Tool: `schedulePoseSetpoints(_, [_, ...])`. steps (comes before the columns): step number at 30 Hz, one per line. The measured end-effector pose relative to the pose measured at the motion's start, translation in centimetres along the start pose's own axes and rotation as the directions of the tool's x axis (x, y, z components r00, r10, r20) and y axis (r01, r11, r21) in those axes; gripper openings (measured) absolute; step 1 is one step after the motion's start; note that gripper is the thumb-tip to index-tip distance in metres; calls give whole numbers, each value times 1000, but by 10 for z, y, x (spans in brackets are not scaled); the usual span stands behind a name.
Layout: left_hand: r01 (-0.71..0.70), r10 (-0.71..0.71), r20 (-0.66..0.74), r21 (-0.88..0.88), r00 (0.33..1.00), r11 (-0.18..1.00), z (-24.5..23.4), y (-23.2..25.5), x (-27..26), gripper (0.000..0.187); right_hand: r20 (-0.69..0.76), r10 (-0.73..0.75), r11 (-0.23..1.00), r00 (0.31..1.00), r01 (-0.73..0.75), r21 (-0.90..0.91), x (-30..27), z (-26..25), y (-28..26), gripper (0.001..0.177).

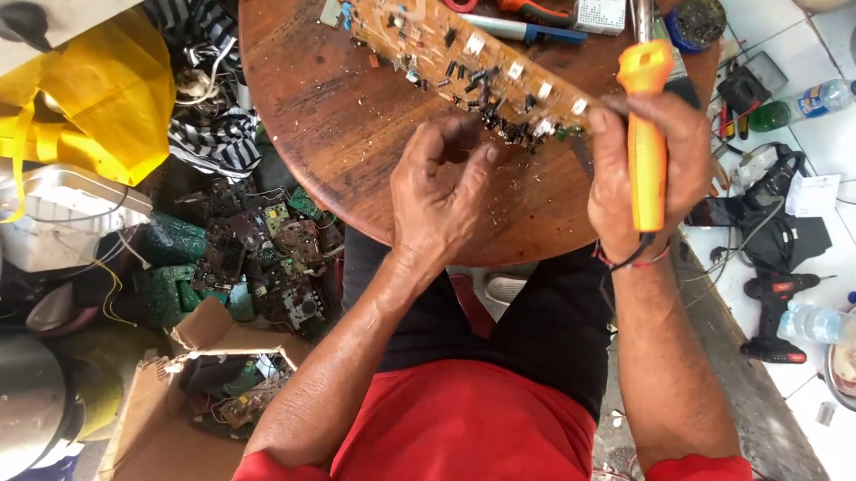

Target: The person uses a soldering iron to work on a green circuit board, applying heat to various points on the board. They flip the board over to access the other side and continue soldering.

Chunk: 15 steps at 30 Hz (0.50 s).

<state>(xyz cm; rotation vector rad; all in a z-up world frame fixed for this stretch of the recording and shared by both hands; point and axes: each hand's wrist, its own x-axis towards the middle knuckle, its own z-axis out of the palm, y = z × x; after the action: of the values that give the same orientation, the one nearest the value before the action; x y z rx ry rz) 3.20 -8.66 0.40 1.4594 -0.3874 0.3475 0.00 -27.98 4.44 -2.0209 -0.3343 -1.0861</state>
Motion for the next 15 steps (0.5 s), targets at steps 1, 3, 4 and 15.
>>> schedulePoseSetpoints(1, [1, -1, 2, -4, 1000, 1000, 1, -1, 0, 24, 0, 0, 1000, 1000, 0, -5, 2, -1, 4, 21])
schedulePoseSetpoints(3, [34, -34, 7, 55, 999, 998, 2, -4, -1, 23, 7, 28, 996, 1000, -29, 87, 5, -4, 12, 23])
schedulePoseSetpoints(4, [34, -35, 9, 50, 999, 998, 5, -3, 0, 23, 7, 28, 996, 1000, -29, 82, 7, -2, 12, 23])
schedulePoseSetpoints(15, [79, -81, -41, -38, 996, 996, 29, 10, 20, 23, 24, 26, 999, 999, -27, 36, 23, 8, -17, 21])
